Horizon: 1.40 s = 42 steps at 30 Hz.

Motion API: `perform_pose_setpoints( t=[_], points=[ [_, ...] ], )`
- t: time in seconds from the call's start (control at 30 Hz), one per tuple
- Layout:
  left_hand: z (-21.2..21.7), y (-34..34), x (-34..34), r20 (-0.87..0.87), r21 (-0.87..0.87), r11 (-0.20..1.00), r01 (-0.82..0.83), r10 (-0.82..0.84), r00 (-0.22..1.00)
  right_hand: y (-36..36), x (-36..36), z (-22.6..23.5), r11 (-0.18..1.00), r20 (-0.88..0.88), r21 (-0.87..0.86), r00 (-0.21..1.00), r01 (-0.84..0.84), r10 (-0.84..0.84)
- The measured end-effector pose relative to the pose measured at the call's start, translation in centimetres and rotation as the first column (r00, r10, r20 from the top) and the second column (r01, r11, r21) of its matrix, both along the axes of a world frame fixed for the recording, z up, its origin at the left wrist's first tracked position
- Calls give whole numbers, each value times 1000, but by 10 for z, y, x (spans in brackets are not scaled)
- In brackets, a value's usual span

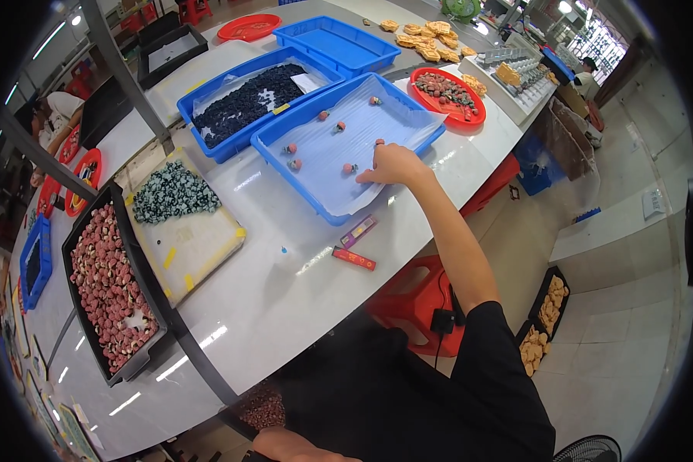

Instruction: The person applies glue to figurine pieces using a squeeze bottle, attaches small components to them by hand, and places the assembled figurines into a tray.

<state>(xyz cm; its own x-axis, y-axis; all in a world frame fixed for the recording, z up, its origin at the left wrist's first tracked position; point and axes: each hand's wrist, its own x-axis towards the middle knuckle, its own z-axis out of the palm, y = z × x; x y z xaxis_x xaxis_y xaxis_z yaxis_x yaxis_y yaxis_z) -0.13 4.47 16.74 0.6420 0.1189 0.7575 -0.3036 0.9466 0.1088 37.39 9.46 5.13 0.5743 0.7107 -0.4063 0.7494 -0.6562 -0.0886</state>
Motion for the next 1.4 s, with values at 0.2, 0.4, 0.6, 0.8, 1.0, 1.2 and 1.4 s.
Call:
perform_pose_setpoints(
  t=[0.2, 0.4, 0.6, 0.8, 1.0, 1.2, 1.4],
  points=[
    [1, -1, 0, -21, -34, 999, 11, -12, 1000, 0, -1, 1, 1000, -9, 7, 1000, -9, 9],
    [2, -6, -5, -108, -31, 994, -102, 98, 989, -10, 8, -21, 966, 138, 245, 989, -87, 54],
    [2, -5, -14, -153, 28, 989, -143, 145, 977, -7, 3, -15, 970, 121, 230, 991, -78, 51],
    [6, -2, -16, -163, 80, 979, -186, 197, 967, -8, 5, -17, 969, 120, 233, 991, -84, 57],
    [5, 1, -14, -151, 64, 987, -150, 158, 976, -9, 6, -20, 953, 136, 288, 989, -98, 61],
    [6, -2, -14, -175, 50, 989, -139, 146, 974, -8, 4, -17, 968, 131, 243, 991, -70, 39],
    [5, 2, -15, -175, 94, 985, -146, 160, 972, -8, 5, -17, 967, 124, 243, 991, -75, 46]
  ],
)
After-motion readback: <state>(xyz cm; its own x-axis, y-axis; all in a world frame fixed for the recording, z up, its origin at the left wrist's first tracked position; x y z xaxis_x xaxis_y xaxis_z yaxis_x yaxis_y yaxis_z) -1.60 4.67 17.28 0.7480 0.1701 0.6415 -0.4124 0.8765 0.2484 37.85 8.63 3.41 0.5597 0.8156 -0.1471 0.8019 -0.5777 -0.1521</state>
